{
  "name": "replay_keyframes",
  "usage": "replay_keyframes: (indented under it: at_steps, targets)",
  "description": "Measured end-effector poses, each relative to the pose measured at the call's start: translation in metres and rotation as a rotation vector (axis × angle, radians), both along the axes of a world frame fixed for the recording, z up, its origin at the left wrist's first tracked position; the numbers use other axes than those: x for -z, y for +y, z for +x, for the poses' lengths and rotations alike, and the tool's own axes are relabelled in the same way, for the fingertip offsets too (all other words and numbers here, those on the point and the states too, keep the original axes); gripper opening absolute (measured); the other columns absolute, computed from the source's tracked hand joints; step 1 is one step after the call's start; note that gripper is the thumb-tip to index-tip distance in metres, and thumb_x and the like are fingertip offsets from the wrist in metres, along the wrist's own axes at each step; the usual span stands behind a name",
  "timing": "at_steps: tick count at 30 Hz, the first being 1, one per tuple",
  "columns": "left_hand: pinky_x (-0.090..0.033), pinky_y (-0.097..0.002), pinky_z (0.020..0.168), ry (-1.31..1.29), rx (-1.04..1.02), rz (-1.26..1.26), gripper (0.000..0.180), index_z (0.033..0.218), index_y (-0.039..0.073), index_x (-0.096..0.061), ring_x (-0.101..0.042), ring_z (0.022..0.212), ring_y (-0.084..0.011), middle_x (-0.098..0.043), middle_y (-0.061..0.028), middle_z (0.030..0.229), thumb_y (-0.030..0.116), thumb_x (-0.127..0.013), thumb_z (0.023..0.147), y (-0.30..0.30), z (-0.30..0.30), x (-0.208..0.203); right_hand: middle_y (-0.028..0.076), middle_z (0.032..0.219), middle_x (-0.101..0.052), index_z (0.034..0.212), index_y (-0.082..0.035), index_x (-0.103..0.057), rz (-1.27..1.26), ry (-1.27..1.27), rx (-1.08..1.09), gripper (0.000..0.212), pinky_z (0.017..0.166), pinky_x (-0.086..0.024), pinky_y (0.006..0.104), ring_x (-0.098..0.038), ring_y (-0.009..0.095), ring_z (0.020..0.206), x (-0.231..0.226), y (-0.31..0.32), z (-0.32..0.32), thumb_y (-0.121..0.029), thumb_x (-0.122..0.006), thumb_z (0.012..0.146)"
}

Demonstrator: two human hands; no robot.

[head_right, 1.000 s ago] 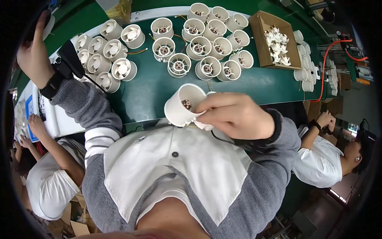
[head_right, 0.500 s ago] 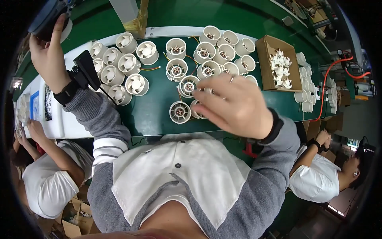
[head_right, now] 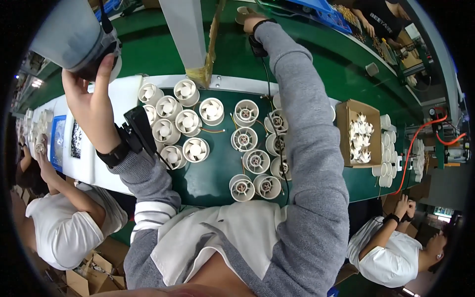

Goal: The person picks up fan blades from a box, inserts them into fan housings, and presses them down. This process is repeated multiple times before the person moves the box of fan blades to the side.

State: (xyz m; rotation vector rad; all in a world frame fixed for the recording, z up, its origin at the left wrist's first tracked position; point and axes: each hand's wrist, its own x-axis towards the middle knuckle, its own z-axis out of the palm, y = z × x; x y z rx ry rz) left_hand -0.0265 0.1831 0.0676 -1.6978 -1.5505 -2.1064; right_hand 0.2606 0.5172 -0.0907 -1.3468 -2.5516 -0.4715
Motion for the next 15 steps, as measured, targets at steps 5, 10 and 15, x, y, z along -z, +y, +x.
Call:
replay_keyframes:
  at_steps: [5, 10, 15]
  targets:
    - [-0.044, -0.0273, 0.085, 0.029, -0.082, -0.026, 0.046, 0.111, -0.004, -0.051, -0.058, 0.093, -0.0163, -0.061, -0.0101, 0.101, 0.016, -0.075, 0.076, -0.009, -0.011, 0.007, 0.015, 0.122, -0.054, 0.108, -0.004, -0.063, -0.368, -0.024, 0.168, 0.039, 0.090, -0.046, 0.0376, -0.054, 0.031, 0.109, -0.001, 0.004, -0.049, -0.026, -0.065, 0.075]
    - [-0.044, -0.0268, 0.084, -0.035, -0.024, -0.034, 0.046, 0.111, -0.004, -0.052, -0.058, 0.093, -0.0167, -0.062, -0.0102, 0.101, 0.016, -0.075, 0.077, -0.004, -0.007, 0.010, 0.017, 0.108, -0.055, 0.096, 0.001, -0.061, -0.308, -0.051, 0.080, 0.029, 0.082, -0.046, 0.0385, -0.056, 0.032, 0.096, -0.065, -0.072, -0.034, -0.019, -0.061, 0.075]
    - [-0.046, -0.0269, 0.083, 0.015, 0.029, 0.014, 0.046, 0.110, -0.004, -0.055, -0.061, 0.092, -0.0177, -0.063, -0.0109, 0.100, 0.019, -0.076, 0.077, -0.008, -0.014, 0.015, 0.022, 0.109, -0.052, 0.103, 0.006, -0.055, -0.242, -0.011, -0.326, 0.037, 0.082, -0.045, 0.0405, -0.054, 0.037, 0.094, -0.141, -0.224, -0.006, -0.016, -0.059, 0.073]
